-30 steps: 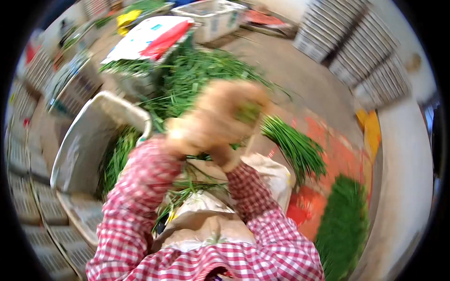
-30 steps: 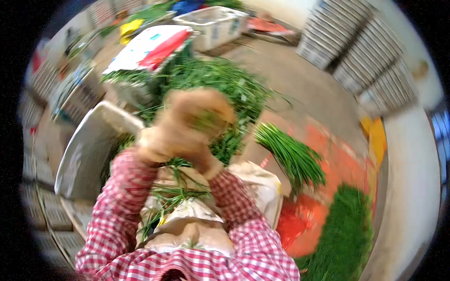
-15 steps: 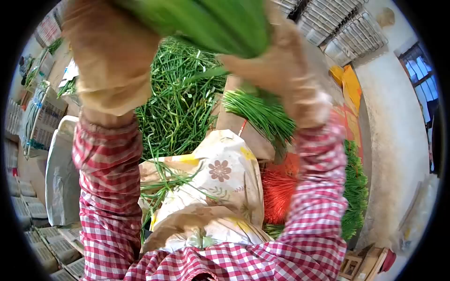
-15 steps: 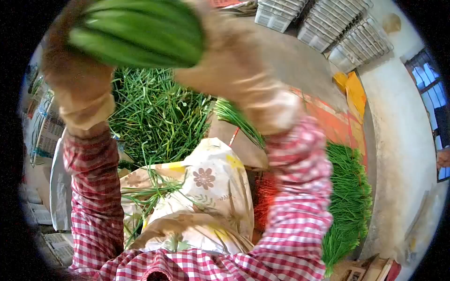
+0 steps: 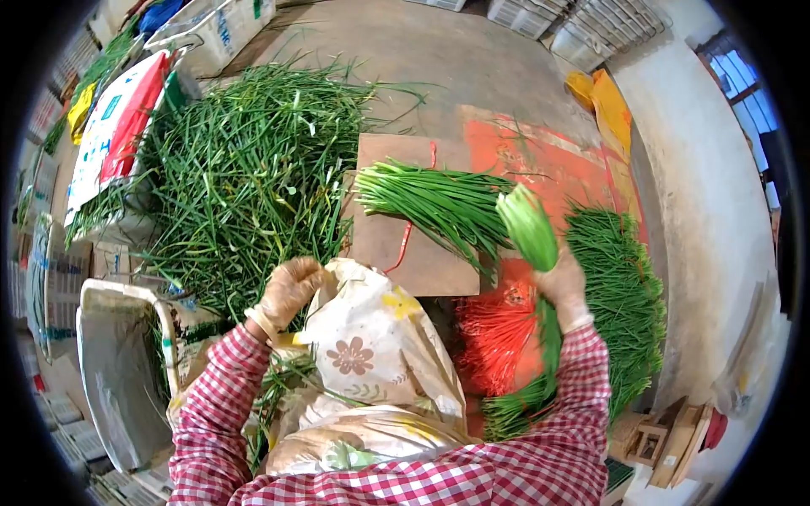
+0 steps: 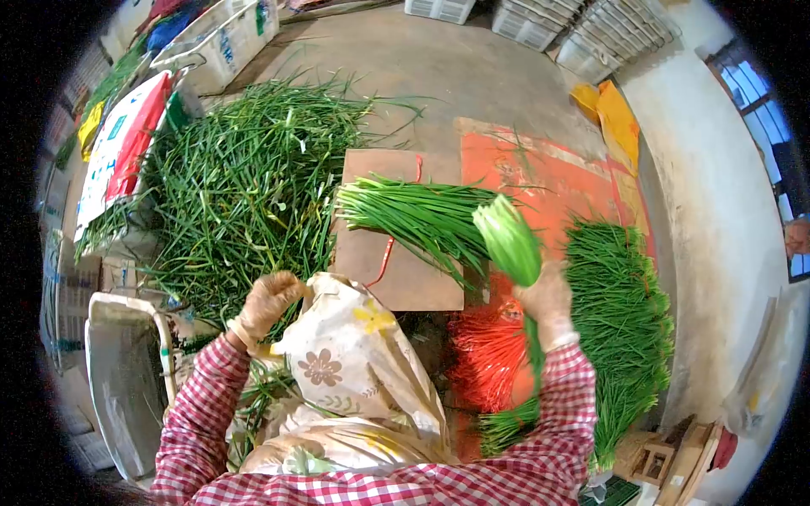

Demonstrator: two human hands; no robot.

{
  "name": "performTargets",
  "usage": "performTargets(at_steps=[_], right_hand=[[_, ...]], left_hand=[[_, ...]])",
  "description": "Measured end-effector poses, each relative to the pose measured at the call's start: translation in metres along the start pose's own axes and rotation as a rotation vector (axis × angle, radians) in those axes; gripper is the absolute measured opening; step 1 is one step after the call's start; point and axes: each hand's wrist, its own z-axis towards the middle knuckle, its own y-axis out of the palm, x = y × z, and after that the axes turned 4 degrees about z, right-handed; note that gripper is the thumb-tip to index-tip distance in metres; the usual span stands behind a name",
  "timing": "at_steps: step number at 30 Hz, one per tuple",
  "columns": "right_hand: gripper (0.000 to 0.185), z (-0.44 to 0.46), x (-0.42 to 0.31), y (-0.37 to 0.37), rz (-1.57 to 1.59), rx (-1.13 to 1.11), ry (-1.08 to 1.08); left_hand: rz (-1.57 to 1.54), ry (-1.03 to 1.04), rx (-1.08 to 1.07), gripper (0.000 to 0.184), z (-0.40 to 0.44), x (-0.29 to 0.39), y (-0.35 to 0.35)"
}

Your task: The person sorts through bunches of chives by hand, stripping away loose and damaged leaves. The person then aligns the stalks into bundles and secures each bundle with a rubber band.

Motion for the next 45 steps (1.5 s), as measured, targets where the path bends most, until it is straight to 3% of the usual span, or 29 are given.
performTargets(at_steps=[2, 5, 7, 10, 11, 14, 15, 18, 19, 22, 24, 25, 26, 28, 29, 31, 35, 36, 38, 40, 41, 45], right_hand=[[0.055, -0.019, 0.001, 0.030, 0.116, -0.038, 0.105], [0.054, -0.038, 0.010, 0.079, 0.100, -0.181, 0.151], [0.054, -0.051, 0.008, 0.104, 0.106, -0.217, 0.168], [0.058, -0.059, -0.017, 0.088, 0.215, -0.218, 0.307], [0.058, -0.061, -0.018, 0.085, 0.217, -0.221, 0.312], [0.055, -0.074, 0.003, 0.090, 0.267, -0.177, 0.281], [0.051, -0.078, 0.015, 0.093, 0.691, -0.118, 0.228], [0.042, -0.078, 0.034, 0.084, 1.700, -0.140, 0.348], [0.042, -0.077, 0.032, 0.077, 1.359, -0.126, 0.253], [0.035, -0.057, 0.028, 0.081, 1.306, -0.111, 0.302], [0.027, -0.029, -0.003, 0.068, 1.968, -0.222, 0.486], [0.027, -0.013, 0.001, 0.078, 1.974, -0.218, 0.489], [0.027, 0.004, 0.013, 0.099, 1.425, -0.259, 0.336], [0.027, 0.031, 0.042, 0.146, 0.875, -0.275, 0.195], [0.030, 0.042, 0.057, 0.174, 0.522, -0.139, -0.150], [0.041, 0.032, 0.011, 0.133, 1.088, -0.140, 0.184], [0.048, 0.025, -0.006, 0.128, 0.929, -0.114, 0.355], [0.048, 0.025, -0.007, 0.127, 0.929, -0.116, 0.360], [0.048, 0.026, -0.010, 0.123, 0.960, -0.120, 0.273], [0.048, 0.024, -0.015, 0.118, 0.985, -0.111, 0.284], [0.047, 0.024, -0.016, 0.117, 1.013, -0.104, 0.290], [0.047, 0.027, -0.016, 0.114, 0.859, -0.121, 0.284]], left_hand=[[-0.032, -0.046, -0.021, 0.016, 0.008, -0.001, 0.014], [0.241, -0.024, 0.007, 0.019, 0.036, -0.003, 0.018], [0.509, 0.255, 0.095, 0.021, 0.057, 0.010, 0.022], [0.865, 0.622, 0.214, 0.046, 0.099, 0.018, 0.033], [0.989, 0.534, 0.184, 0.060, 0.112, 0.020, 0.042], [1.319, 0.501, 0.215, 0.072, 0.145, 0.009, 0.062], [1.348, 0.500, 0.230, 0.074, 0.149, 0.006, 0.066], [1.401, 0.476, 0.266, 0.075, 0.144, -0.005, 0.069], [1.358, 0.503, 0.275, 0.076, 0.138, -0.008, 0.067], [1.356, 0.501, 0.265, 0.079, 0.129, -0.018, 0.066], [1.338, 0.514, 0.261, 0.080, 0.123, -0.022, 0.064], [1.391, 0.505, 0.246, 0.081, 0.121, -0.021, 0.062], [1.442, 0.498, 0.233, 0.081, 0.121, -0.018, 0.060], [1.460, 0.476, 0.194, 0.069, 0.120, -0.001, 0.058], [1.373, 0.562, 0.227, 0.062, 0.116, 0.013, 0.055], [1.118, 0.804, 0.260, 0.037, 0.115, 0.028, 0.053], [0.928, 0.973, 0.088, 0.027, 0.128, 0.054, 0.074], [1.110, 0.869, -0.007, 0.023, 0.134, 0.049, 0.083], [1.122, 1.028, 0.087, 0.019, 0.150, 0.024, 0.103], [1.222, 1.184, 0.083, 0.018, 0.156, 0.043, 0.131], [1.161, 1.154, -0.048, 0.021, 0.162, 0.043, 0.140], [1.390, 1.144, -0.061, 0.020, 0.174, 0.034, 0.163]])
